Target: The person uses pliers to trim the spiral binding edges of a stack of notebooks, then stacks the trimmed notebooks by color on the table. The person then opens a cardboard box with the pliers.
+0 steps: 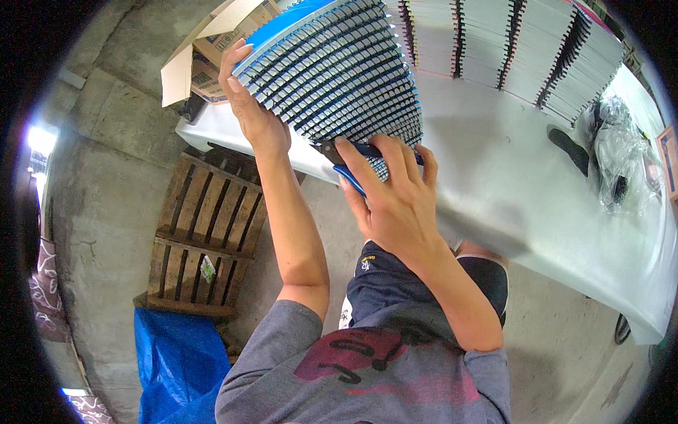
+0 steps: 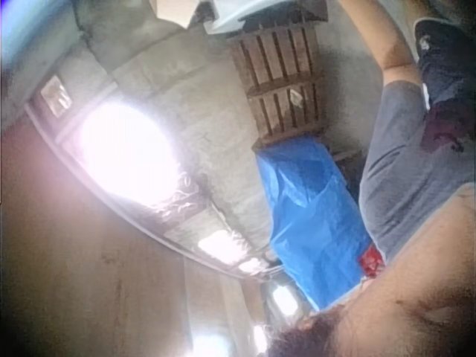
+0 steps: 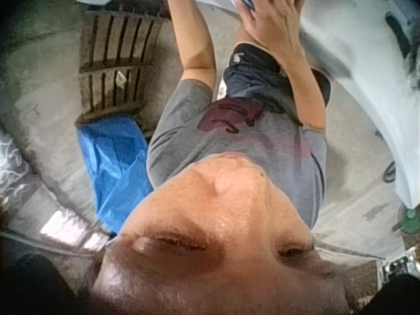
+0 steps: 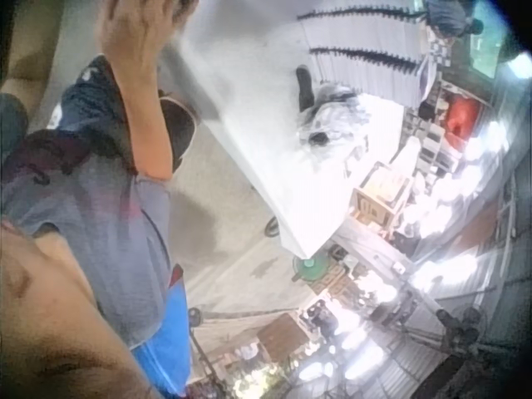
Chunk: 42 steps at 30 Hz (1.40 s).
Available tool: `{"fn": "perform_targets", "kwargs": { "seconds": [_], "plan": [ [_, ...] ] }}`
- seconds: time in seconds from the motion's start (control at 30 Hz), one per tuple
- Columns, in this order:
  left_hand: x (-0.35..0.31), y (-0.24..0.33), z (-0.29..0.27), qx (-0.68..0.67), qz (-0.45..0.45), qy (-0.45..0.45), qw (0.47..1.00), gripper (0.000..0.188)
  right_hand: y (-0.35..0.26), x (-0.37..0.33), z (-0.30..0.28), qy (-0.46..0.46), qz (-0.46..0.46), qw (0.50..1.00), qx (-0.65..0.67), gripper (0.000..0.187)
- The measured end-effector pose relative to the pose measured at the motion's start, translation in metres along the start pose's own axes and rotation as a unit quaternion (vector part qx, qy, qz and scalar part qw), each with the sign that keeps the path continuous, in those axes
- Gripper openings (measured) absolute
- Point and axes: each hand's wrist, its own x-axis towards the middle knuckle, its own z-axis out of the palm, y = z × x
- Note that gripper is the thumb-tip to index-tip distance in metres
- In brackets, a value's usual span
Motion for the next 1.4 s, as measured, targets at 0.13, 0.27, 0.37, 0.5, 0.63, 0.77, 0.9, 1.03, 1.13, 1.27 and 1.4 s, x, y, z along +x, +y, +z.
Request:
{"fn": "perform_targets", "kwargs": {
  "seconds": [0.13, 0.27, 0.37, 0.5, 0.63, 0.77, 0.9, 1.03, 1.13, 1.27, 1.4],
  "plan": [
    [-0.001, 0.003, 0.003, -0.032, -0.02, 0.012, 0.999, 0.046, -0.005, -0.001, -0.001, -0.035, 0.027, 0.999, 0.027, 0.041],
    [-0.002, 0.004, 0.004, -0.077, -0.037, 0.015, 0.996, 0.047, -0.004, -0.004, 0.007, -0.028, 0.055, 0.988, 0.143, 0.034],
    [-0.001, 0.004, 0.005, -0.063, -0.024, 0.022, 0.997, 0.047, -0.006, -0.001, 0.0, -0.136, 0.248, 0.857, 0.43, 0.031],
    [-0.001, 0.003, 0.003, -0.066, -0.033, 0.013, 0.997, 0.048, -0.004, 0.002, -0.007, -0.187, 0.365, 0.704, 0.581, 0.035],
    [-0.001, 0.006, 0.003, -0.063, -0.042, 0.02, 0.997, 0.047, -0.003, -0.007, -0.001, -0.043, 0.07, 0.988, 0.132, 0.035],
    [0.001, 0.006, 0.005, -0.067, -0.044, 0.023, 0.997, 0.047, 0.0, -0.012, 0.001, -0.005, 0.023, 1.0, 0.001, 0.044],
    [0.002, 0.005, 0.005, -0.055, -0.035, 0.019, 0.998, 0.047, 0.003, -0.01, 0.003, -0.006, 0.006, 1.0, -0.02, 0.044],
    [0.001, 0.006, 0.004, -0.063, -0.041, 0.017, 0.997, 0.047, -0.001, -0.01, 0.002, -0.055, 0.024, 0.998, 0.005, 0.042],
    [0.002, 0.007, 0.005, -0.071, -0.05, 0.017, 0.996, 0.047, 0.0, -0.009, 0.004, -0.049, 0.062, 0.988, 0.131, 0.037],
    [-0.001, 0.004, 0.004, -0.071, -0.043, 0.021, 0.996, 0.048, -0.005, 0.003, -0.013, -0.215, 0.354, 0.778, 0.472, 0.034],
    [0.001, 0.007, 0.007, -0.04, -0.034, 0.019, 0.998, 0.048, 0.001, -0.002, -0.009, -0.165, 0.283, 0.84, 0.432, 0.035]
  ]
}}
